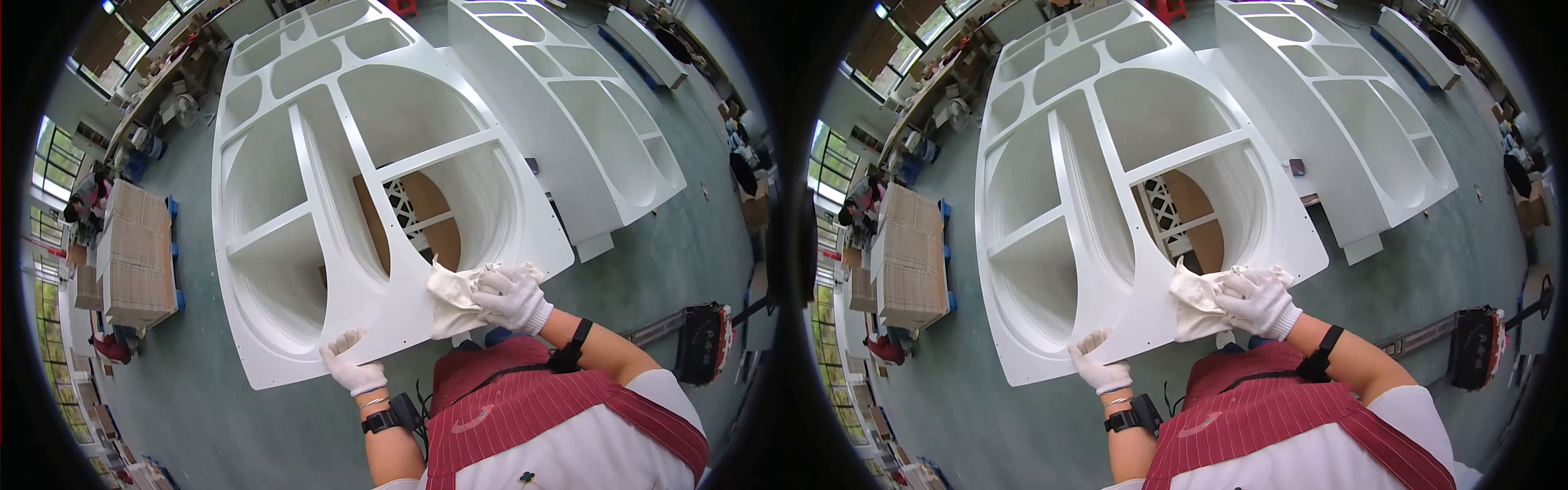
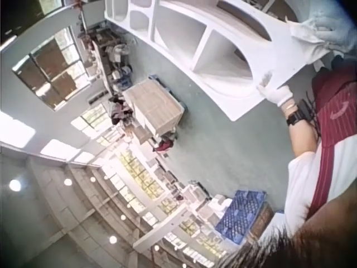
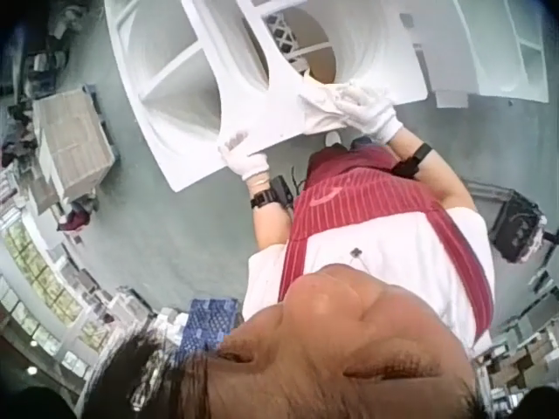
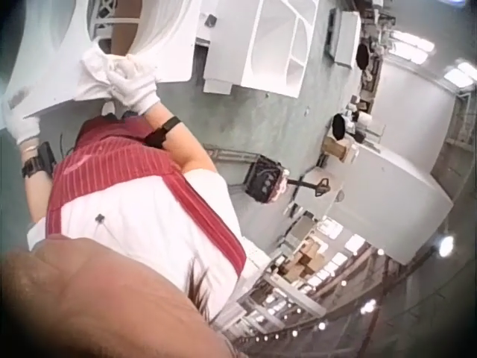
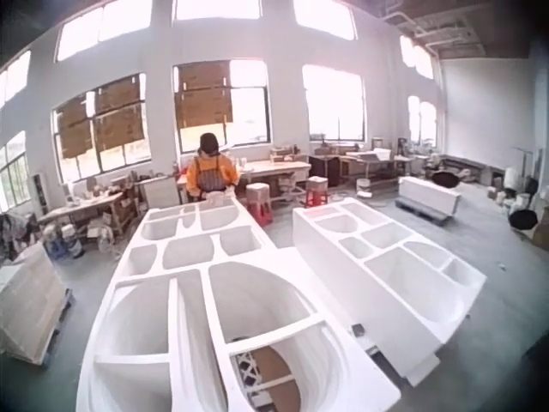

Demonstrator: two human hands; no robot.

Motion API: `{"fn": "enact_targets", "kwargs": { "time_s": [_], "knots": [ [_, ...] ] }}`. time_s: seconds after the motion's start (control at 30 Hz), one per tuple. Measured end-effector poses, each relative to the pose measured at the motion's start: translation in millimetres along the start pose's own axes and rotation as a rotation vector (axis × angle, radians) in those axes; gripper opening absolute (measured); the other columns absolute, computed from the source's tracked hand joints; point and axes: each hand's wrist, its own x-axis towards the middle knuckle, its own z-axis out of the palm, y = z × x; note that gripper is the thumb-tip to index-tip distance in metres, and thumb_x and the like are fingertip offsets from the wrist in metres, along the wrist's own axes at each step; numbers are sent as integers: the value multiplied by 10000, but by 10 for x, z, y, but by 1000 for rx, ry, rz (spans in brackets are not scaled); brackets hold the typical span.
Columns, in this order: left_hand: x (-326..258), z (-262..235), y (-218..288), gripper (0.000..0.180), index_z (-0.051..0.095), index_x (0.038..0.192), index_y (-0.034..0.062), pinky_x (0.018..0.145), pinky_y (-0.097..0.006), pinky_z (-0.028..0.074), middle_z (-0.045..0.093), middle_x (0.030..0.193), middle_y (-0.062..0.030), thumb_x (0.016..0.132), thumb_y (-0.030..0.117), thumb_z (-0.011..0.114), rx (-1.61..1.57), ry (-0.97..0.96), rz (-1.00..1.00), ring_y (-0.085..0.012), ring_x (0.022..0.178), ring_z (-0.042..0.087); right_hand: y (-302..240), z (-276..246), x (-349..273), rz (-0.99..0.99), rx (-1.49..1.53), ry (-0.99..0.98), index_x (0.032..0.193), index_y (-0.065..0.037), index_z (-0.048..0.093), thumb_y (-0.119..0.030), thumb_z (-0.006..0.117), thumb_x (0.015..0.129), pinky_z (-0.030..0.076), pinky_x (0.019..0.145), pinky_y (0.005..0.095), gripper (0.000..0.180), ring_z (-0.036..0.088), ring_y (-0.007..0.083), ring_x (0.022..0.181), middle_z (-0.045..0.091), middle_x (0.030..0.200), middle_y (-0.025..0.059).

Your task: The recorder is sanding and cleaning a white furniture component using a sanding block and a cloth.

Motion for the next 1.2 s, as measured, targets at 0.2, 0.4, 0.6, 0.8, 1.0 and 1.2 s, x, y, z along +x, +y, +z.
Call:
{"fn": "enact_targets", "kwargs": {
  "time_s": [0.2,0.4,0.6,0.8,1.0,1.2],
  "knots": [
    [10,-51,-20,409,322,726,198,758,-400,474,280,684,31,1094,340,431,71,80,66,-164,633,262,837,-282,-738,275,-231,135,994,-154,732,-263,809,726,526,824,489,299,659,318,1026,694,1194,84],
    [61,-228,1,414,367,757,184,711,-413,456,332,673,5,1084,405,491,-34,-137,-6,-190,644,363,2254,-425,-1222,880,-170,-23,1176,-46,673,-157,658,981,543,931,454,225,634,362,1125,636,1221,169],
    [-27,-113,-83,319,443,915,154,777,-494,500,436,737,-26,1099,405,515,-85,109,76,-229,684,461,2283,-647,-268,962,991,269,1316,-8,646,-184,599,1050,621,733,323,323,691,202,1079,627,1304,127],
    [-125,-122,-79,359,532,972,90,902,-570,568,627,871,-108,1101,426,530,35,262,34,-318,824,647,646,-352,842,124,539,-127,1223,-71,720,-45,698,829,563,988,411,396,659,351,1195,621,1348,185],
    [-216,-321,555,718,591,1309,-75,626,-417,653,735,1101,-240,1019,580,617,793,210,-522,-331,817,760,-405,141,1421,-274,349,-298,1066,-142,746,-145,813,716,572,896,449,357,663,349,1072,677,1174,89],
    [-22,-466,1789,366,659,1036,-18,570,-304,599,721,814,-120,1010,346,677,1152,317,-182,-190,627,710,-664,317,1410,-63,291,-121,975,-123,737,-150,803,711,575,847,430,274,671,319,1011,702,1055,70]
  ]
}}
